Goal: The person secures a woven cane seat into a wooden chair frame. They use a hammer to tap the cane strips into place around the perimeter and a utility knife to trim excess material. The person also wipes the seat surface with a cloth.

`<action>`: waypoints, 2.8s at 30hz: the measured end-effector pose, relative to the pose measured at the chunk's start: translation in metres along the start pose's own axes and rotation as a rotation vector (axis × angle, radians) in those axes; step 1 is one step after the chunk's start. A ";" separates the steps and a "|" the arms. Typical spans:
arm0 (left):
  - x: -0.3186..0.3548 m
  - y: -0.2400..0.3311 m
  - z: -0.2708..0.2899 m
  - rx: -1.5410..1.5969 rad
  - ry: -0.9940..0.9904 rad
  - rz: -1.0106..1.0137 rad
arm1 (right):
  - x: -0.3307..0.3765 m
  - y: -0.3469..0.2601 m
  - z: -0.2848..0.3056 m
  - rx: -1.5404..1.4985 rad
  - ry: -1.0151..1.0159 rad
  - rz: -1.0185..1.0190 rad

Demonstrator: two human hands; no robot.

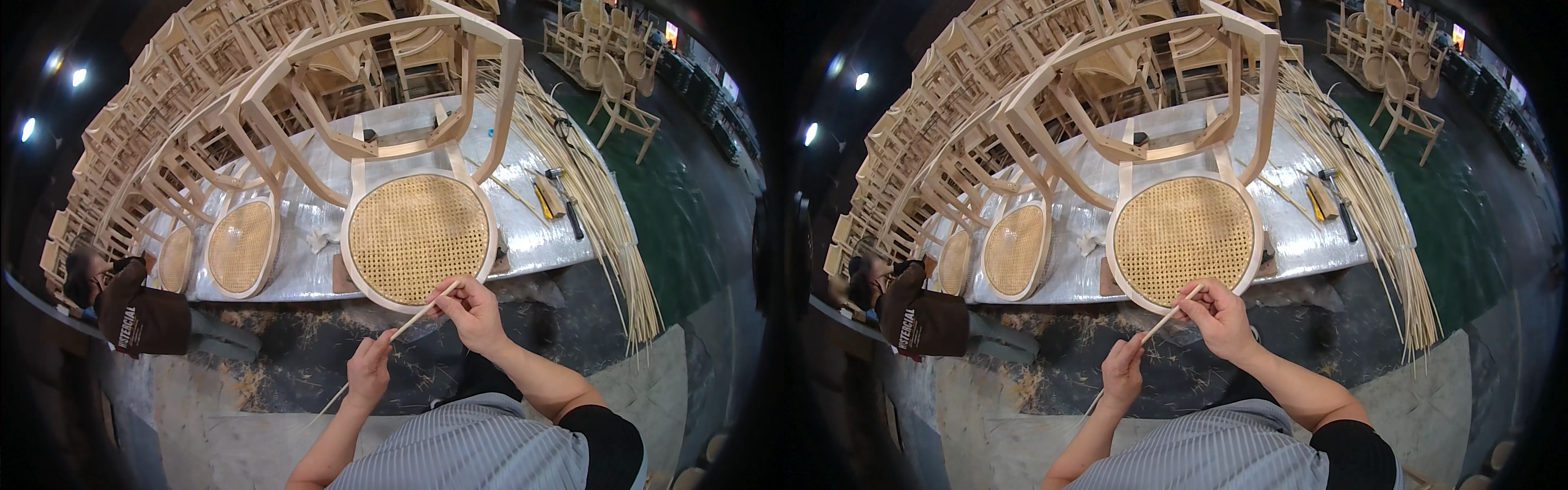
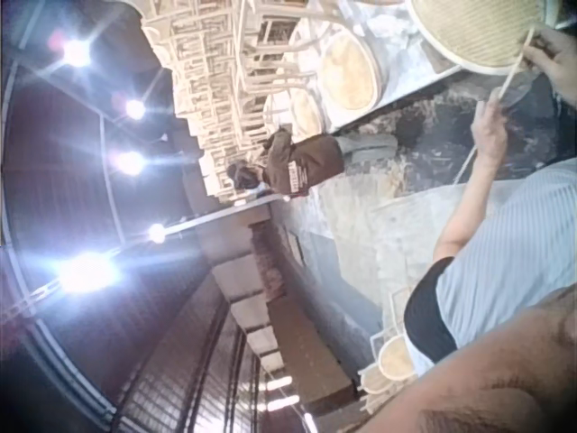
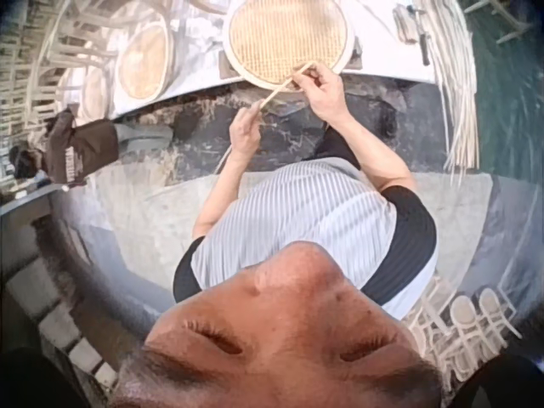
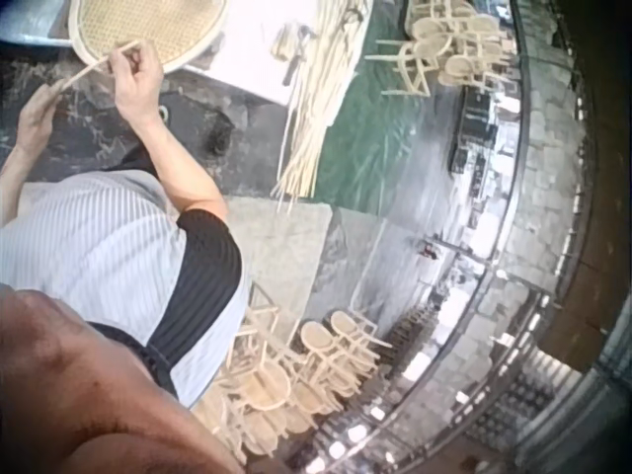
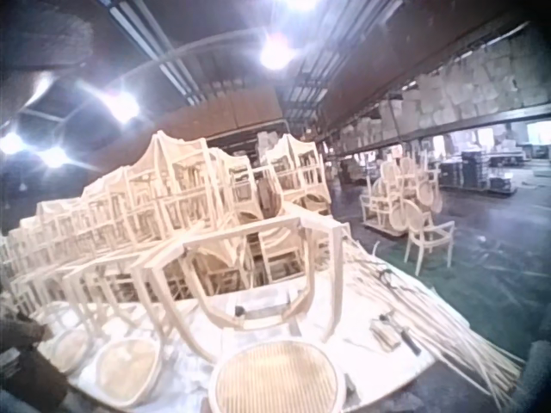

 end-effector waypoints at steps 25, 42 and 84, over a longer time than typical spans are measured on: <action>-0.175 -0.034 -0.127 -0.160 0.042 0.056 | -0.215 0.066 0.065 0.002 0.076 -0.073; -0.188 -0.075 -0.075 -0.363 -0.002 0.121 | -0.277 0.046 0.389 1.605 0.640 0.014; -0.289 -0.154 -0.098 -0.294 -0.146 0.136 | -0.240 0.004 0.464 1.356 0.864 -0.090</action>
Point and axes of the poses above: each hand's wrist, its own x-axis away from the middle knuckle, its own z-axis out of the back of the hand, y = z × x, the point moved 2 cm from there along -x, towards the middle knuckle, and after that the axes turned 12 degrees about y, right-handed, at the moved point
